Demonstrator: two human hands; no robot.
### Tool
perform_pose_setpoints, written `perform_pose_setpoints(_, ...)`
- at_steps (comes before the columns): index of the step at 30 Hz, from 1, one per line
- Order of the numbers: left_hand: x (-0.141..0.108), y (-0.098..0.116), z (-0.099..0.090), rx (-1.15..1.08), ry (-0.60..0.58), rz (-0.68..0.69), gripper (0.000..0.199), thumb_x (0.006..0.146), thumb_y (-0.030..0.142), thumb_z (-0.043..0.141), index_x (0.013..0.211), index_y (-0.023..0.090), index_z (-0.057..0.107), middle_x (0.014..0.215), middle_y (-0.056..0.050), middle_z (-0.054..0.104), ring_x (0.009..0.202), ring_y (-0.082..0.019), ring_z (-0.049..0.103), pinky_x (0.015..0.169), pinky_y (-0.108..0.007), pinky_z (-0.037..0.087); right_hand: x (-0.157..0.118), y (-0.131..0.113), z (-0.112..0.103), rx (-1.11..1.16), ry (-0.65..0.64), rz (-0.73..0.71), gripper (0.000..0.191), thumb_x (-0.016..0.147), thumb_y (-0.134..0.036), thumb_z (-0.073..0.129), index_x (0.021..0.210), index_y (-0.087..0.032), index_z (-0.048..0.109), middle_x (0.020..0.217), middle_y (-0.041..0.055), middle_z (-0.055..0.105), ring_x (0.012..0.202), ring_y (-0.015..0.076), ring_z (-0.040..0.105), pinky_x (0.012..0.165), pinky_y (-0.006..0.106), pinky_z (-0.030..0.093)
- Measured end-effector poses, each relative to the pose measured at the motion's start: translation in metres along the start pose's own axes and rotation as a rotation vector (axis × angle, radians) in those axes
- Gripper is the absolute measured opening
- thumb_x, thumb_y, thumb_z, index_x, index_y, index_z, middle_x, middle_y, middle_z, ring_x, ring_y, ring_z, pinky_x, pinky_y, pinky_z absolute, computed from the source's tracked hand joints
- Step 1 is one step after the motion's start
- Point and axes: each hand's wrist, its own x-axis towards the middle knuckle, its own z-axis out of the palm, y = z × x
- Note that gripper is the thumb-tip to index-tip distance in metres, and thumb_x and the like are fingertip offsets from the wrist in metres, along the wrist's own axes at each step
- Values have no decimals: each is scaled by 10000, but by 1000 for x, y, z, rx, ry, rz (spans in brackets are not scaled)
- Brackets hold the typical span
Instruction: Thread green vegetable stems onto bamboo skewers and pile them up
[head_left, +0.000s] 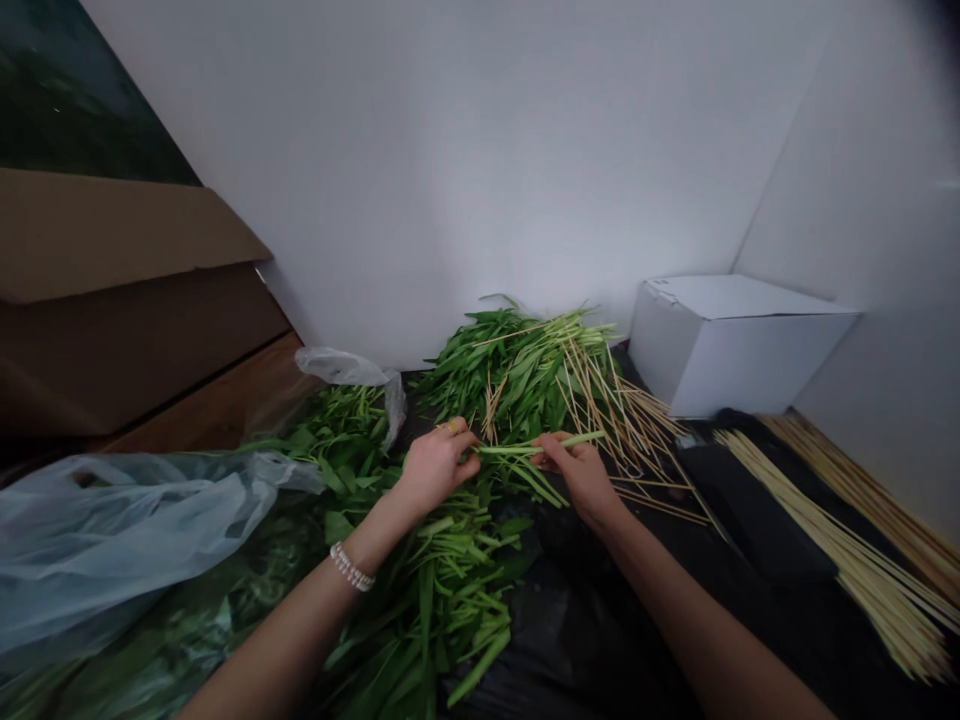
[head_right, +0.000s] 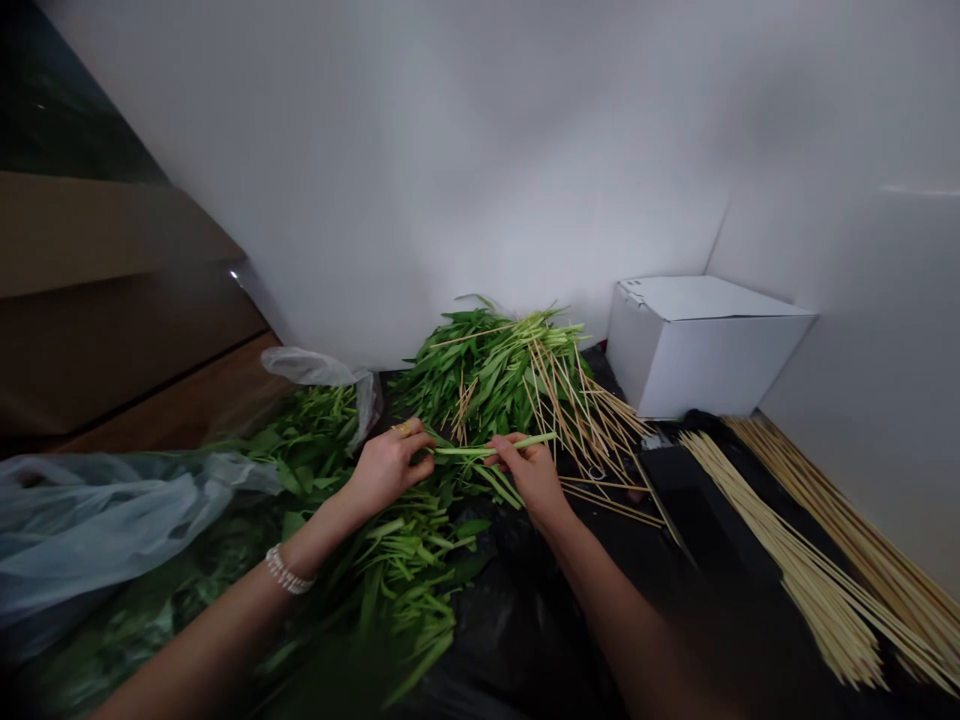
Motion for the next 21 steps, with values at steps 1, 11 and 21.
perform_pose_setpoints(1, 1, 1, 0, -77, 39, -48, 162, 806, 191, 530, 834, 199, 690, 875, -41, 630, 819, -176, 610, 739, -268, 444, -1, 1, 1, -6, -6, -6, 381, 705, -573, 716, 764, -196, 712, 674, 29, 704, 664, 160, 630, 648, 274, 465)
perform_pose_setpoints(11, 22, -46, -7, -759, 369, -619, 218, 779, 344, 406, 703, 196, 547, 541, 48, 415, 501, -132, 396, 492, -232, 327, 2, -1, -3, -26, 52, -75, 347, 721, -540, 704, 793, -201, 706, 698, 25, 691, 694, 172, 626, 647, 282, 468)
perform_pose_setpoints(21, 18, -9, -24, -499, 117, -274, 243, 881, 392, 491, 947, 197, 620, 761, 7, 641, 693, -159, 572, 688, -248, 432, -6, -5, 7, -176, -34, -178, 260, 724, -479, 705, 807, -247, 624, 738, -5, 641, 681, 173, 588, 624, 286, 455)
